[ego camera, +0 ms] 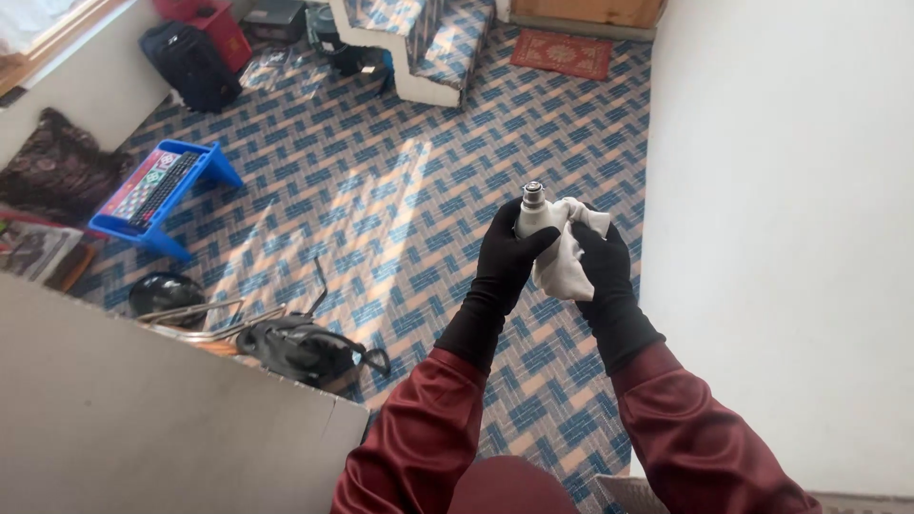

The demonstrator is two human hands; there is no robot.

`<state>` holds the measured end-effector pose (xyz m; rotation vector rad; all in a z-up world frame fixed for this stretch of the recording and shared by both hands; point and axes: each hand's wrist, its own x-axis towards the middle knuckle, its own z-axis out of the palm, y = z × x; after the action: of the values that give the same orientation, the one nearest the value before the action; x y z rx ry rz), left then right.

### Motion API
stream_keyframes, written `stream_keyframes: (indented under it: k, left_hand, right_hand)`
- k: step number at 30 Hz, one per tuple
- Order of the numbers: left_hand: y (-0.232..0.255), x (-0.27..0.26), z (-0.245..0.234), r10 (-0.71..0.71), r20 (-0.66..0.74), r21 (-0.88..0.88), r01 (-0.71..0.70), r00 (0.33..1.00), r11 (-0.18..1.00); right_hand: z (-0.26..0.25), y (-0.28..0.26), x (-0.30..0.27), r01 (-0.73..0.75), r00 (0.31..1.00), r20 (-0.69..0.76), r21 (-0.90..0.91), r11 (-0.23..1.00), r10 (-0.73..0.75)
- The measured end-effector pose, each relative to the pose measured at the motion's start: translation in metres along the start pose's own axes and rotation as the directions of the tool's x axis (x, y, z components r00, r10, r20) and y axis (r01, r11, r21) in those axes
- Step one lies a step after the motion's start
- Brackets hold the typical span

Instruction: The recorder cleans a new light bulb with a cloth and then screws it into a ceiling fixture.

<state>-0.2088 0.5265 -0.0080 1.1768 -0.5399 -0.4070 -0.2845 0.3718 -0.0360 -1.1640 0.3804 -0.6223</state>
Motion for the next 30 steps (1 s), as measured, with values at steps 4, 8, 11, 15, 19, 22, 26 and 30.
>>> stream_keyframes:
  k: [4, 8, 11, 15, 19, 22, 26, 30]
  left_hand:
    - [0.005, -0.055, -0.002, 0.013, -0.054, 0.087, -0.008, 0.998, 0.996]
    - [0.027, -0.098, -0.005, 0.024, -0.071, 0.102, -0.016, 0.997, 0.995]
    - [0.038, -0.132, -0.014, 0.042, -0.065, 0.127, -0.034, 0.997, 0.991]
    - [0.056, -0.191, -0.034, 0.059, -0.088, 0.108, -0.049, 0.994, 0.993]
    - [0.062, -0.256, -0.051, 0.036, -0.139, 0.106, -0.021, 0.990, 0.994]
    - [0.060, -0.292, -0.064, 0.022, -0.168, 0.096, -0.006, 0.986, 0.995]
    - [0.062, -0.330, -0.068, 0.059, -0.203, 0.084, -0.042, 0.977, 0.996]
    - [0.079, -0.361, -0.061, 0.080, -0.251, 0.090, -0.059, 0.965, 0.994]
  right_hand:
    - [-0.018, 0.043, -0.013, 0.016, 0.994, 0.111, -0.039, 0.999, -0.012]
    - [0.000, 0.041, -0.046, 0.018, 0.956, 0.293, 0.025, 1.000, -0.025]
    - [0.012, 0.047, -0.074, 0.014, 0.924, 0.383, -0.009, 1.000, -0.010]
    - [0.052, 0.017, -0.168, -0.085, 0.952, 0.303, 0.120, 0.989, 0.045]
    - [0.054, 0.036, -0.228, -0.140, 0.955, 0.283, 0.179, 0.974, 0.085]
    - [0.055, 0.054, -0.255, -0.107, 0.963, 0.250, 0.021, 0.994, 0.099]
    - [0.055, 0.052, -0.291, -0.139, 0.954, 0.273, 0.024, 0.990, 0.127]
    - [0.052, 0.053, -0.300, -0.094, 0.931, 0.354, 0.004, 0.996, 0.086]
